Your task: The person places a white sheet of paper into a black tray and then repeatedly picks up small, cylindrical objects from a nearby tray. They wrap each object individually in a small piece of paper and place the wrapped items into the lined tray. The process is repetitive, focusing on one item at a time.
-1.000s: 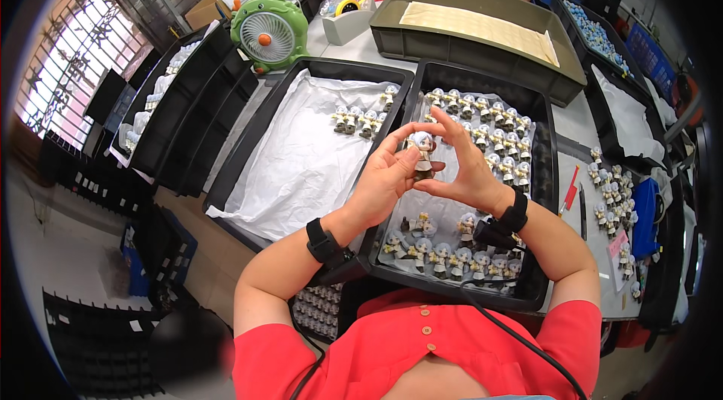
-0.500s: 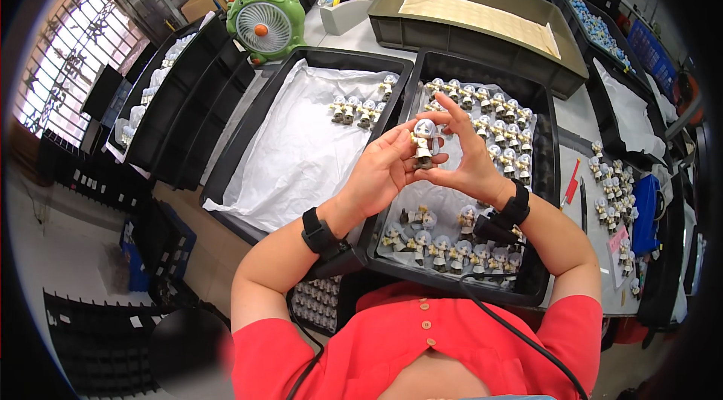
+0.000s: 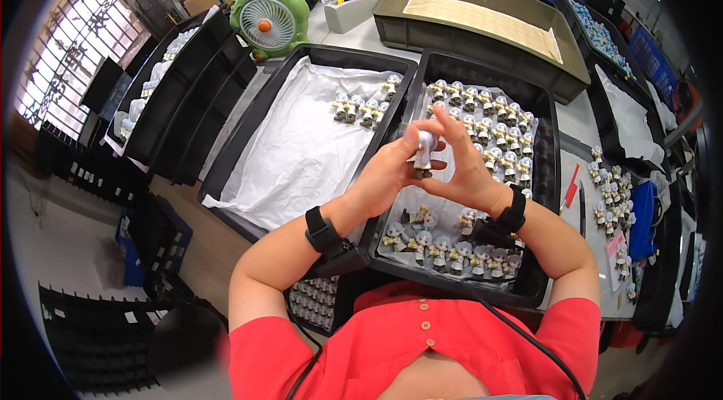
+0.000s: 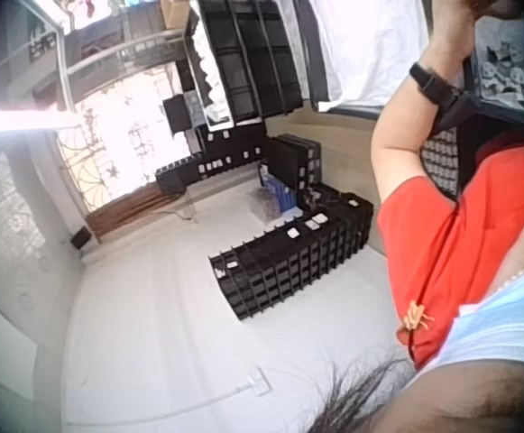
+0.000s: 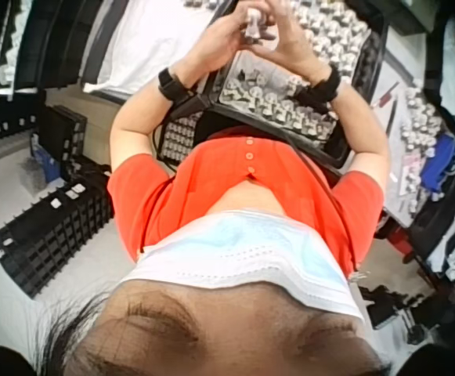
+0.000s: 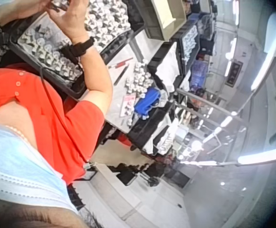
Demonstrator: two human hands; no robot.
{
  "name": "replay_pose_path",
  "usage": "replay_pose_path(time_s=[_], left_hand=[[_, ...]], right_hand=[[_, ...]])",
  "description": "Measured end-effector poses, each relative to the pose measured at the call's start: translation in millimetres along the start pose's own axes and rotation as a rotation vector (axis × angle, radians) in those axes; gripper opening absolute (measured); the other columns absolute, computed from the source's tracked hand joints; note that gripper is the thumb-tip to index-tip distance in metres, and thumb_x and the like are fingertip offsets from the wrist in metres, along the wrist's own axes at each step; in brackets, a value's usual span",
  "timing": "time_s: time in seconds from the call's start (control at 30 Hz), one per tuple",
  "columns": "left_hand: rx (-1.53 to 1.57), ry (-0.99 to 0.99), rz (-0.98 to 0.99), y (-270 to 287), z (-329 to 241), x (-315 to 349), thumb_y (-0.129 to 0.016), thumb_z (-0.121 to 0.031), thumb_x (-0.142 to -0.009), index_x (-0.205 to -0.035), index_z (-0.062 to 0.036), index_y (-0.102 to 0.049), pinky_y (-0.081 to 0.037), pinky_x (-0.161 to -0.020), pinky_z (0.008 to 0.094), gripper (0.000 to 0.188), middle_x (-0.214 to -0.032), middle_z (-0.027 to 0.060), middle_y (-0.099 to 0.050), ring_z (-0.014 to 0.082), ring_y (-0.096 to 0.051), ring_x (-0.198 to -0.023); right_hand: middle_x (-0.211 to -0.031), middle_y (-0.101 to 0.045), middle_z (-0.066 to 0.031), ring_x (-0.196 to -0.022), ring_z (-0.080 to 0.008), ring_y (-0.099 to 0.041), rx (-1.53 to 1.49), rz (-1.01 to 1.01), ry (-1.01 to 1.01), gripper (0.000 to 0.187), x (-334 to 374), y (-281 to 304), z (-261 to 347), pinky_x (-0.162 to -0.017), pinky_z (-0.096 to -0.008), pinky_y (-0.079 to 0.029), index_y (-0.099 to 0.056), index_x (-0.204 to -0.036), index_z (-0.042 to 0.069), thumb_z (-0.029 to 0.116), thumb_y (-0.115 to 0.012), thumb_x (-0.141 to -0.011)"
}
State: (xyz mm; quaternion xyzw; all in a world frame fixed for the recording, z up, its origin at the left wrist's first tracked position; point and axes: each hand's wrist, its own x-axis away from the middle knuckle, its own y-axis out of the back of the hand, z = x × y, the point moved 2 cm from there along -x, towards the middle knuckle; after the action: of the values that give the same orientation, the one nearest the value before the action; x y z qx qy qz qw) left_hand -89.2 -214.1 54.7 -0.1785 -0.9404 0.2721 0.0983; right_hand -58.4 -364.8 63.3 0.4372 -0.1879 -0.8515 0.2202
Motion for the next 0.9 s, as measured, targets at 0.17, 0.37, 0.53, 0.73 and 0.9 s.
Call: replay_pose_path(time_s=[0.17, 0.37, 0.53, 0.73, 0.9], left_hand=[[-0.320, -0.056, 0.134, 3.8, 4.2, 0.8, -0.060, -0.029, -0.090, -0.119, -0.0027, -0.050, -0.046, -0.082, 0.0284, 0.041, -0.106, 0.0029, -0.057, 0.0120, -0.054, -0.101], [-0.076, -0.032, 0.196, -0.9, -2.3, 0.8, -0.058, -0.019, -0.091, -0.130, -0.0054, -0.040, -0.044, -0.093, 0.0326, 0.045, -0.121, 0.0042, -0.051, 0.0176, -0.051, -0.115], [0.023, -0.011, 0.265, -0.3, -6.9, 0.0, -0.053, -0.019, -0.094, -0.134, -0.0066, -0.036, -0.046, -0.093, 0.0358, 0.045, -0.126, 0.0070, -0.047, 0.0215, -0.049, -0.118], [0.146, 0.013, 0.262, -3.8, -6.6, -2.7, -0.036, -0.033, -0.099, -0.133, -0.0068, -0.036, -0.050, -0.089, 0.0394, 0.043, -0.124, 0.0122, -0.049, 0.0277, -0.054, -0.113], [0.144, 0.071, 0.258, 1.5, -4.1, -5.0, -0.027, -0.043, -0.099, -0.131, -0.0068, -0.037, -0.051, -0.085, 0.0374, 0.049, -0.124, 0.0137, -0.049, 0.0287, -0.056, -0.111]], right_hand=[[-0.124, -0.055, -0.0071, -0.118, -0.0287, -0.043, 0.108, 0.025, 0.117, 0.092, 1.3, -5.6, -1.9, -0.100, -0.0382, -0.034, -0.029, -0.140, 0.008, 0.010, -0.079, -0.063], [-0.127, -0.051, -0.0065, -0.120, -0.0302, -0.040, 0.058, 0.042, 0.060, 0.079, -1.7, 2.6, 0.5, -0.095, -0.0372, -0.042, -0.044, -0.129, 0.009, 0.010, -0.082, -0.060], [-0.124, -0.051, -0.0074, -0.121, -0.0301, -0.039, 0.081, 0.002, 0.074, 0.075, -5.0, 4.8, 6.0, -0.090, -0.0358, -0.048, -0.048, -0.124, 0.008, 0.013, -0.084, -0.059], [-0.118, -0.054, -0.0099, -0.121, -0.0314, -0.040, 0.018, 0.004, -0.042, 0.071, -1.3, 4.2, -1.9, -0.090, -0.0366, -0.048, -0.053, -0.119, 0.006, 0.028, -0.084, -0.060], [-0.113, -0.057, -0.0096, -0.120, -0.0316, -0.041, -0.007, 0.020, -0.094, 0.064, 0.1, 4.9, -7.2, -0.089, -0.0373, -0.048, -0.058, -0.112, 0.004, 0.032, -0.084, -0.061]])
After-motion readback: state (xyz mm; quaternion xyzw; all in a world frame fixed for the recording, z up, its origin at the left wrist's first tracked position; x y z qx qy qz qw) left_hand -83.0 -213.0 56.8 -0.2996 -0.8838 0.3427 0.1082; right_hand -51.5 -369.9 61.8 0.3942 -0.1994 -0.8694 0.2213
